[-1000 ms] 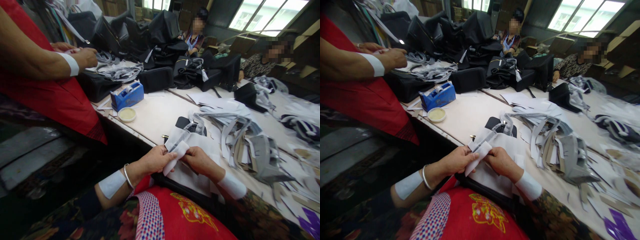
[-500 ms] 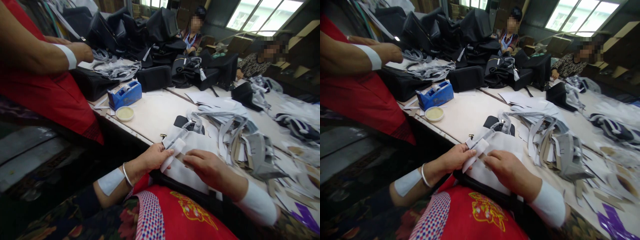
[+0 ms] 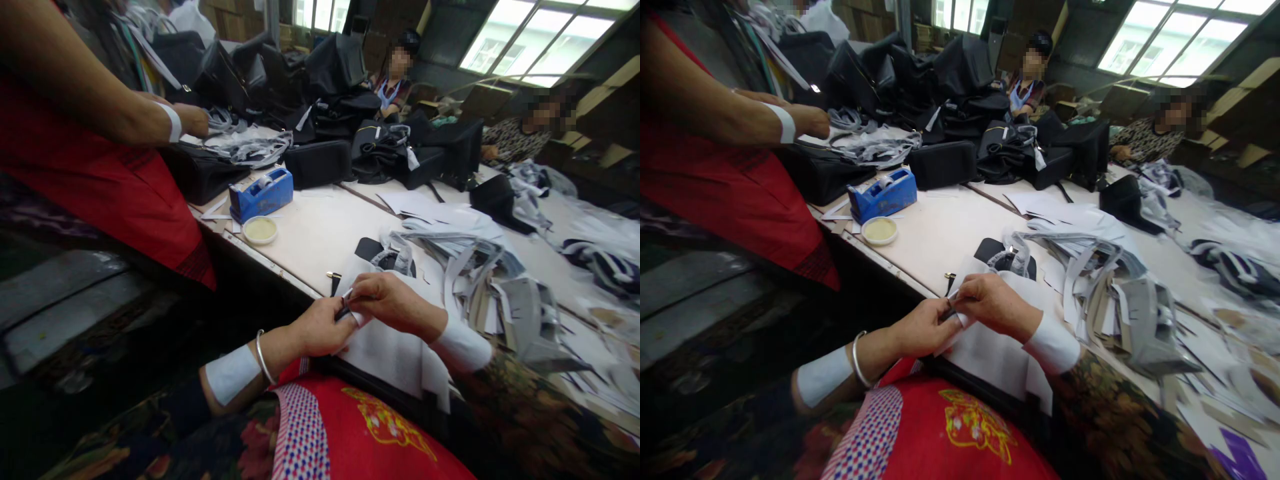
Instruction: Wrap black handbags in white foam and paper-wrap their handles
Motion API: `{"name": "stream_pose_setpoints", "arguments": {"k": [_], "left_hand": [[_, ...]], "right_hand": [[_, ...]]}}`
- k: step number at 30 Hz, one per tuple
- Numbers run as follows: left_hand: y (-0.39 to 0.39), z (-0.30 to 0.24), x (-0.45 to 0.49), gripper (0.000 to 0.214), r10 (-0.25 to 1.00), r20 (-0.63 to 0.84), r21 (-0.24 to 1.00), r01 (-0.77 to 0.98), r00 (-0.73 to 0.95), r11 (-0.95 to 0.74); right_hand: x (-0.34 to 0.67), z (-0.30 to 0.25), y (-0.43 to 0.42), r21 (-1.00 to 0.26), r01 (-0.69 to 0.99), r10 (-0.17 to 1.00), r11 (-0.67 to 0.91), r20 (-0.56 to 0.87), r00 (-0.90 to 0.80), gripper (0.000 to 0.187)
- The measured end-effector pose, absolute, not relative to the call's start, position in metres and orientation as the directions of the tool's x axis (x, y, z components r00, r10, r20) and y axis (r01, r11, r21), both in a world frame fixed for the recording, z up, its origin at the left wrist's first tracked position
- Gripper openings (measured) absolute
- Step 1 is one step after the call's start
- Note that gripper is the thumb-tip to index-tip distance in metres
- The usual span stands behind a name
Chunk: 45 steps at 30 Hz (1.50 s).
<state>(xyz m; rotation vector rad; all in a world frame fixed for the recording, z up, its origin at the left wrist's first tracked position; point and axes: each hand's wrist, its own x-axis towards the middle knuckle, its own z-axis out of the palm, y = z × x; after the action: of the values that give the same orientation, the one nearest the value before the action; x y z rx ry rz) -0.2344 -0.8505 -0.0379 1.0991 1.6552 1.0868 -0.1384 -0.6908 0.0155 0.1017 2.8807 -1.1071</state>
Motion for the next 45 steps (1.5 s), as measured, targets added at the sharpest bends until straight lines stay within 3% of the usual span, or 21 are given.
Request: {"name": "stream_pose_setpoints", "arguments": {"k": [5, 9, 14, 20, 25, 30, 33, 35, 41, 45], "left_hand": [[-0.848, -0.041, -0.231, 0.037, 0.940, -0.167, 0.961, 0.166, -0.299, 0.223], [-0.846, -0.045, -0.225, 0.032, 0.901, -0.275, 0.950, 0.049, -0.337, 0.308], [-0.847, -0.044, -0.224, 0.030, 0.882, -0.343, 0.935, -0.029, -0.325, 0.353], [-0.846, -0.043, -0.225, 0.027, 0.889, -0.334, 0.937, -0.009, -0.315, 0.349], [-0.845, -0.043, -0.225, 0.031, 0.892, -0.323, 0.936, 0.031, -0.317, 0.350], [-0.843, -0.044, -0.229, 0.033, 0.896, -0.316, 0.935, 0.059, -0.312, 0.350], [-0.842, -0.043, -0.232, 0.032, 0.903, -0.310, 0.941, 0.041, -0.298, 0.336], [-0.843, -0.043, -0.232, 0.033, 0.905, -0.296, 0.948, 0.025, -0.307, 0.318], [-0.845, -0.039, -0.233, 0.038, 0.885, -0.375, 0.927, -0.122, -0.276, 0.354], [-0.844, -0.039, -0.236, 0.036, 0.904, -0.380, 0.917, -0.209, -0.198, 0.340]], "right_hand": [[-0.137, 0.008, -0.695, -0.694, 0.106, 0.114, 0.712, -0.035, -0.993, 0.015], [-0.134, 0.010, -0.692, -0.693, 0.197, 0.181, 0.694, -0.096, -0.979, 0.010], [-0.138, 0.031, -0.681, -0.688, 0.186, 0.072, 0.702, -0.192, -0.979, 0.036], [-0.163, 0.046, -0.681, -0.540, 0.093, -0.117, 0.837, -0.342, -0.933, 0.012], [-0.175, 0.038, -0.695, -0.262, 0.026, -0.088, 0.965, -0.413, -0.907, 0.011], [-0.168, 0.027, -0.705, -0.060, -0.165, -0.175, 0.984, -0.261, -0.949, 0.010], [-0.159, 0.023, -0.709, 0.011, -0.181, -0.177, 0.983, -0.172, -0.969, 0.011], [-0.151, 0.020, -0.710, 0.009, -0.158, -0.155, 0.987, -0.121, -0.980, 0.013], [-0.120, 0.012, -0.700, -0.173, -0.196, -0.200, 0.965, -0.003, -0.980, 0.013], [-0.105, 0.005, -0.696, -0.107, -0.237, -0.225, 0.966, 0.116, -0.968, 0.027]]}}
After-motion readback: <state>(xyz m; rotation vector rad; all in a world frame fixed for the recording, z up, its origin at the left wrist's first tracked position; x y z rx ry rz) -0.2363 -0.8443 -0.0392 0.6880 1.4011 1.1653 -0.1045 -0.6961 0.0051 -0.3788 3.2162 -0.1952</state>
